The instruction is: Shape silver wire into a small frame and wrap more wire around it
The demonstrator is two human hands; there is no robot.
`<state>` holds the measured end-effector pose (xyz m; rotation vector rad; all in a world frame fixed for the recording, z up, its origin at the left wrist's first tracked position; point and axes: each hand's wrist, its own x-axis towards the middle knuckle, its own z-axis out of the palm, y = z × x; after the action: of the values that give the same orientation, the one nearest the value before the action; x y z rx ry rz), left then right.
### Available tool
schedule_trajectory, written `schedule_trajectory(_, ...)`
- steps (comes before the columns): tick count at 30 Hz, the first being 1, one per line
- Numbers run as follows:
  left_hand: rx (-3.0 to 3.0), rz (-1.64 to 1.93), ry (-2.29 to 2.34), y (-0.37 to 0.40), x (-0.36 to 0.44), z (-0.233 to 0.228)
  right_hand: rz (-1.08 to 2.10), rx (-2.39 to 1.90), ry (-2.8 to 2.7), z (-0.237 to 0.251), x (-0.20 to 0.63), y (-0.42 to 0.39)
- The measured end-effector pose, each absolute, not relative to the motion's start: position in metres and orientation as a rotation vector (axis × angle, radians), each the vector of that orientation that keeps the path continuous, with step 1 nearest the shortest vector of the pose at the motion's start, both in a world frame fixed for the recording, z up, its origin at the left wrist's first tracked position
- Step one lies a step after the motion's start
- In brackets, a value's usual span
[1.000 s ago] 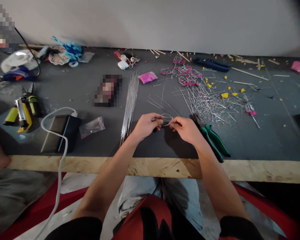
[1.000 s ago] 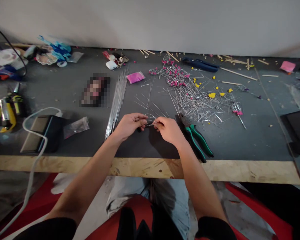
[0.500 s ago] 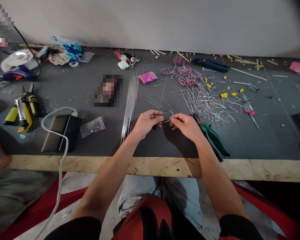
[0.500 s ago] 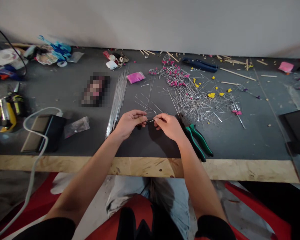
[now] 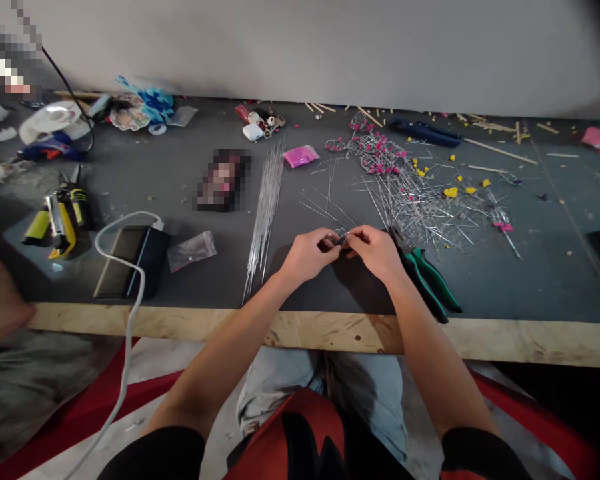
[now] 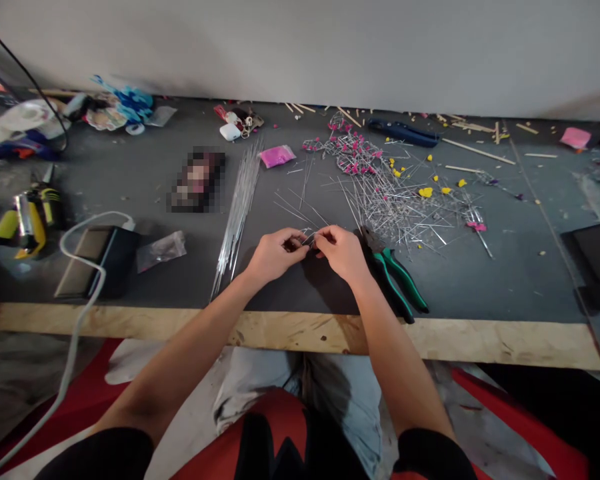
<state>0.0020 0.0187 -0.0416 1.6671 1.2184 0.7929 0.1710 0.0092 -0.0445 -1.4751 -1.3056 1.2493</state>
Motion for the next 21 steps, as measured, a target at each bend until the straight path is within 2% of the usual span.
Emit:
schedule_trajectory(6, 1.820, 0.836, 1.217, 0.017, 0.004, -0.039, 1.154, -1.499, -1.277, -0.038, 0.162, 0.006)
schedule_trajectory(12, 1.532, 0.921, 1.101, 0.026, 0.003, -0.046, 1.340, -1.320, -1.116, -0.043, 0.160, 0.011)
schedule_trajectory(21, 1.403, 0.943, 1.060, 0.025, 0.003, -0.043, 1.380, -1.267, -1.116, -0.038, 0.159, 0.008)
